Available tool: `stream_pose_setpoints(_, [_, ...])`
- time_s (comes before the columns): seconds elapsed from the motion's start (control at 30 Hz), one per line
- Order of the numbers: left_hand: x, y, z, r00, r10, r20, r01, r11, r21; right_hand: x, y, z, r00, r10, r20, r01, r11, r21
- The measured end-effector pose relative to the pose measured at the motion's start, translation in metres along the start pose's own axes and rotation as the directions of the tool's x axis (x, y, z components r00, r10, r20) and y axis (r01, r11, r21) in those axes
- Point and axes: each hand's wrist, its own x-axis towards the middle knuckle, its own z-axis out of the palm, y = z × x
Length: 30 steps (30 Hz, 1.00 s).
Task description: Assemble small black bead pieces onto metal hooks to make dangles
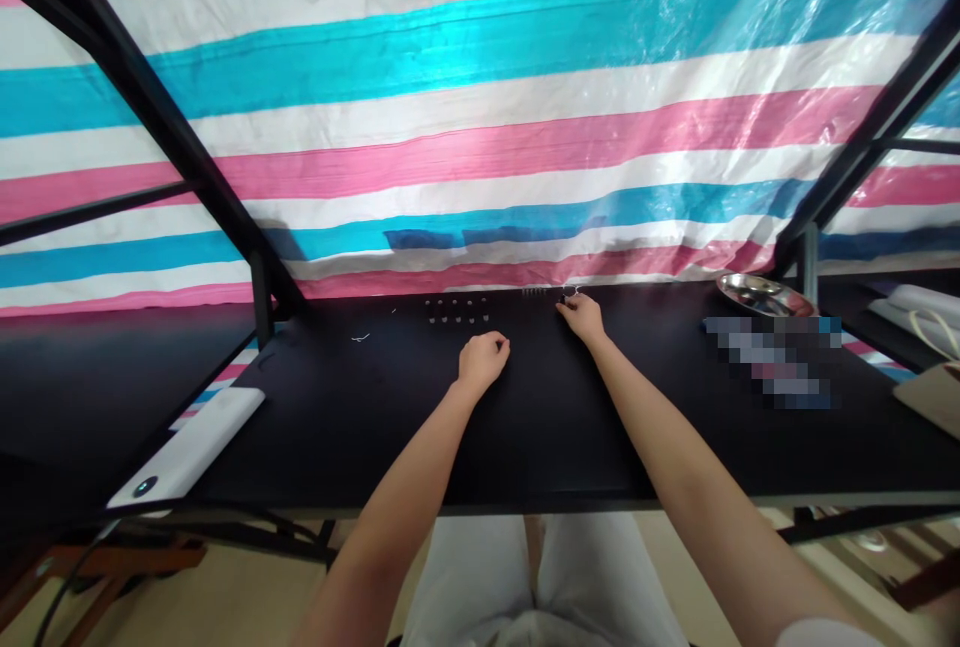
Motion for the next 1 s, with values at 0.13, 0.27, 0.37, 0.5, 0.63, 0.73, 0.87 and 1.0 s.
stream_pose_setpoints(0.13, [-0.002, 0.001, 0.003, 0.995, 0.097, 0.004, -0.096, 0.991, -0.097, -0.013, -0.008, -0.003, 0.989, -0.123, 0.076, 0.116, 0.989, 0.095])
stream_pose_setpoints(0.27, [-0.003, 0.004, 0.006, 0.982, 0.179, -0.065, -0.188, 0.962, -0.197, -0.036, -0.028, -0.007, 0.938, -0.301, 0.173, 0.271, 0.946, 0.177])
stream_pose_setpoints(0.37, [-0.004, 0.006, 0.005, 0.968, 0.234, -0.089, -0.248, 0.938, -0.24, -0.053, -0.046, -0.013, 0.862, -0.436, 0.257, 0.391, 0.896, 0.209])
stream_pose_setpoints(0.5, [-0.007, 0.009, 0.003, 0.953, 0.29, -0.09, -0.304, 0.914, -0.269, -0.068, -0.065, -0.025, 0.819, -0.48, 0.315, 0.429, 0.876, 0.219])
stream_pose_setpoints(0.63, [-0.009, 0.015, 0.004, 0.976, 0.182, -0.115, -0.214, 0.882, -0.42, -0.072, -0.072, -0.034, 0.834, -0.471, 0.289, 0.42, 0.88, 0.222])
stream_pose_setpoints(0.73, [-0.011, 0.022, 0.005, 0.995, 0.035, -0.097, -0.091, 0.74, -0.666, -0.07, -0.066, -0.034, 0.873, -0.435, 0.221, 0.4, 0.897, 0.189])
stream_pose_setpoints(0.87, [-0.012, 0.029, 0.003, 0.998, 0.021, -0.065, -0.065, 0.579, -0.813, -0.066, -0.057, -0.031, 0.896, -0.398, 0.198, 0.377, 0.916, 0.137])
stream_pose_setpoints(1.0, [-0.012, 0.029, 0.002, 0.997, 0.006, -0.075, -0.066, 0.547, -0.835, -0.067, -0.057, -0.029, 0.887, -0.414, 0.205, 0.393, 0.91, 0.136])
